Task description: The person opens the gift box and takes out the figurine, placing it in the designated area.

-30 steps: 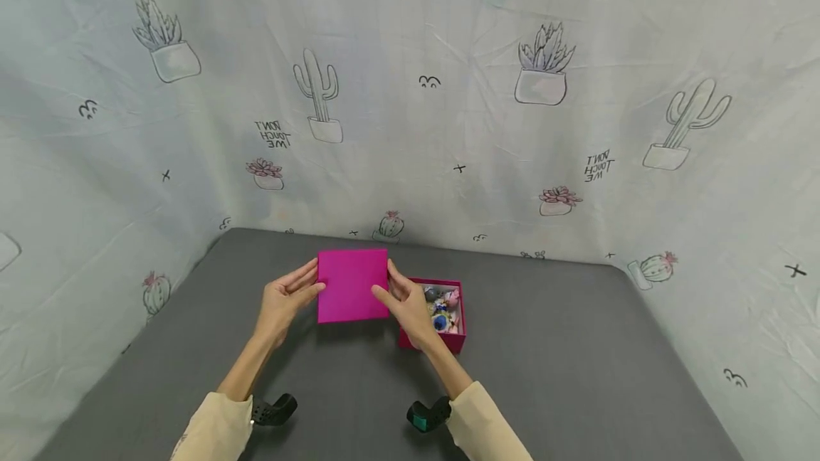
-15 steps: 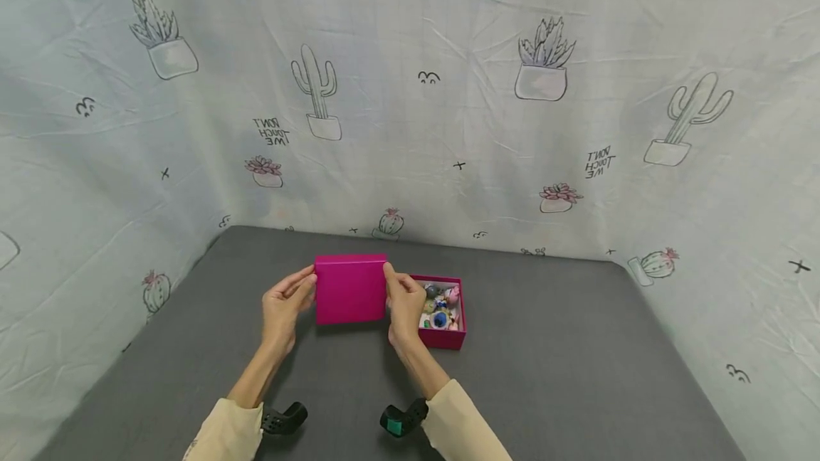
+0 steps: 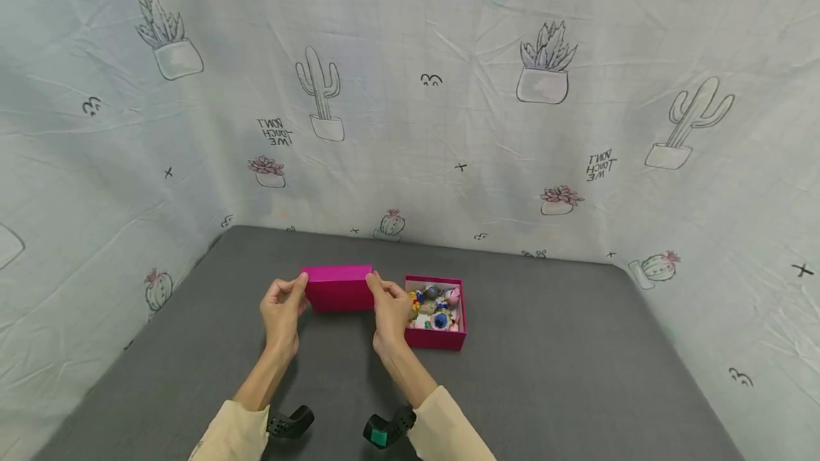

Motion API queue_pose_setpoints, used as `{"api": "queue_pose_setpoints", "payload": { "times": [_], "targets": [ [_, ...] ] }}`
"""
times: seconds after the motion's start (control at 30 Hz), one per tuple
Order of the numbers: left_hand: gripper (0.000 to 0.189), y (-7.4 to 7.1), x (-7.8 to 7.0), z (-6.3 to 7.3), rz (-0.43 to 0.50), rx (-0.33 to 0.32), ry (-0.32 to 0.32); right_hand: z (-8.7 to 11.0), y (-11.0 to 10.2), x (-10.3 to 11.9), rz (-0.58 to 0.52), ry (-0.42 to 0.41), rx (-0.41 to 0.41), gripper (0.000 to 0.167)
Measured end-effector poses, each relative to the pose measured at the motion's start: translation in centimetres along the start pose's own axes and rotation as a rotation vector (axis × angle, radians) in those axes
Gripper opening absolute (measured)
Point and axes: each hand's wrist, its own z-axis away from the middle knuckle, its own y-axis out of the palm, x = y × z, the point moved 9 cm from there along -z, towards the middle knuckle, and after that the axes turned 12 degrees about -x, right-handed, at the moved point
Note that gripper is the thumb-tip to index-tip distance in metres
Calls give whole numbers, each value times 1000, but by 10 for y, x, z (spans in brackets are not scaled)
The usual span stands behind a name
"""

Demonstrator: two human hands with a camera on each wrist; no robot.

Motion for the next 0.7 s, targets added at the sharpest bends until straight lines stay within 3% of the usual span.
{"api": "queue_pose_setpoints", "payload": {
  "times": [0.2,0.37,0.5,0.7],
  "targets": [
    [20,-2,0,-2,30,13,15,5,2,0,73,33,26,21],
    [18,-9,-7,-2,-38,28,64,4,3,5,179,13,69,25],
    [22,-10,-13,-5,-143,112,79,-2,2,3,274,14,138,37],
    [23,-18,-13,-11,-283,242,97,0,10,-3,290,26,296,49]
  ]
}}
